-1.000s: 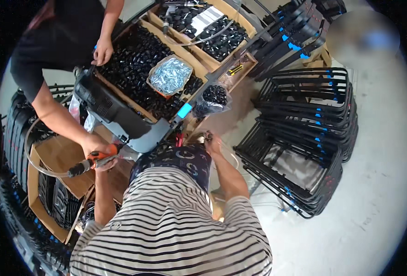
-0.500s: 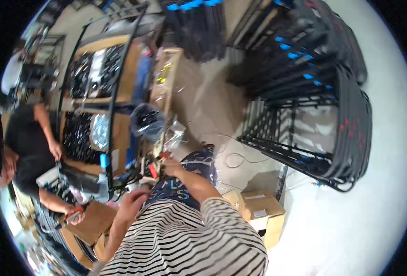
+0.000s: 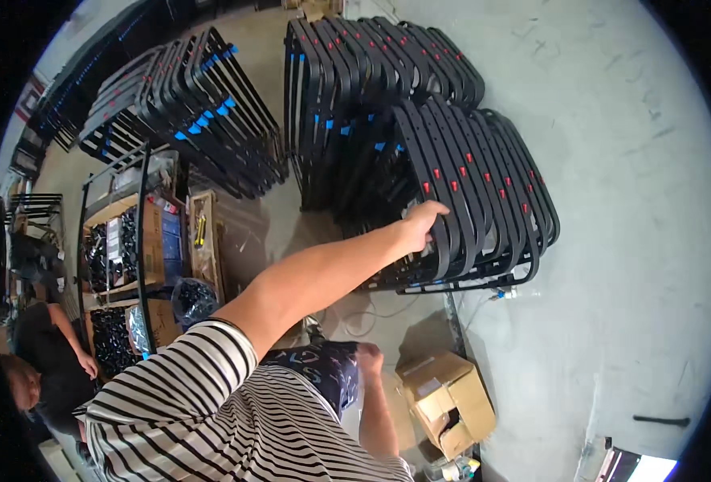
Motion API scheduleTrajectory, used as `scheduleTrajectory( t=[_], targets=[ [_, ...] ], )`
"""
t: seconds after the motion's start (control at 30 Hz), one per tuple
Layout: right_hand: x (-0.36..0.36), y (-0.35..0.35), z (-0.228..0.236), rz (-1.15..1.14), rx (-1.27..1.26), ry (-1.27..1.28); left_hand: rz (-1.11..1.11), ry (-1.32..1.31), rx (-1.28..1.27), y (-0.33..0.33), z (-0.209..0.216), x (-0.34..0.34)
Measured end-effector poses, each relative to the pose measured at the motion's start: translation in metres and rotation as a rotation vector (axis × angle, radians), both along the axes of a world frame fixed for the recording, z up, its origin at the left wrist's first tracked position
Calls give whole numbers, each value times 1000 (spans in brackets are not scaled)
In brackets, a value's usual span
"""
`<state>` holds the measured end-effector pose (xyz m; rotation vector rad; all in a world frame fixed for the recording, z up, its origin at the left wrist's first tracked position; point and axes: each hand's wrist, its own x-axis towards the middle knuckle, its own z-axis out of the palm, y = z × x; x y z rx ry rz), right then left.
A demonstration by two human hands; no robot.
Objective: Manually assemble mechanical frame components for strollers using power tools and pliers on a production line.
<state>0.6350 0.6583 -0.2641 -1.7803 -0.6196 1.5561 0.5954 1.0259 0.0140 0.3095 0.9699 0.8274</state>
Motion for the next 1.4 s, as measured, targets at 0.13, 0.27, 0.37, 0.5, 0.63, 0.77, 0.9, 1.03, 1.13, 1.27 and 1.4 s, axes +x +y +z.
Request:
scheduleTrajectory(
  t=[0.13,0.27,0.37,0.5,0.63,0.77,0.9,1.03,1.13,1.27,1.4],
  targets=[
    [3,12,-17,-330,-160,436,185,124,-26,-24,3,-56],
    [-43,63,-13,-562,-314,891,328,306,97,-78,14,-149],
    [-99,96,18,-539,-496,1140,354,264,163,-124,67,-230],
    [-185,67,41,-111,-146,618,335,246,275,-229,159,-330],
    [-234,32,98,343,-401,588,320,232,369,-357,248,-392],
    [-313,11,141,205,-525,836,532,337,416,-492,329,-427],
    [-386,-3,248,250,-513,898,937,548,454,-601,363,-429],
    [-467,-16,309,444,-303,962,1186,513,789,-678,342,-430],
    [-525,1,308,475,-266,906,1211,574,812,-706,317,-436],
    [-600,18,282,569,-264,993,1238,664,778,-721,280,-450],
    [-613,18,281,582,-188,905,1249,724,694,-715,245,-459]
  ],
)
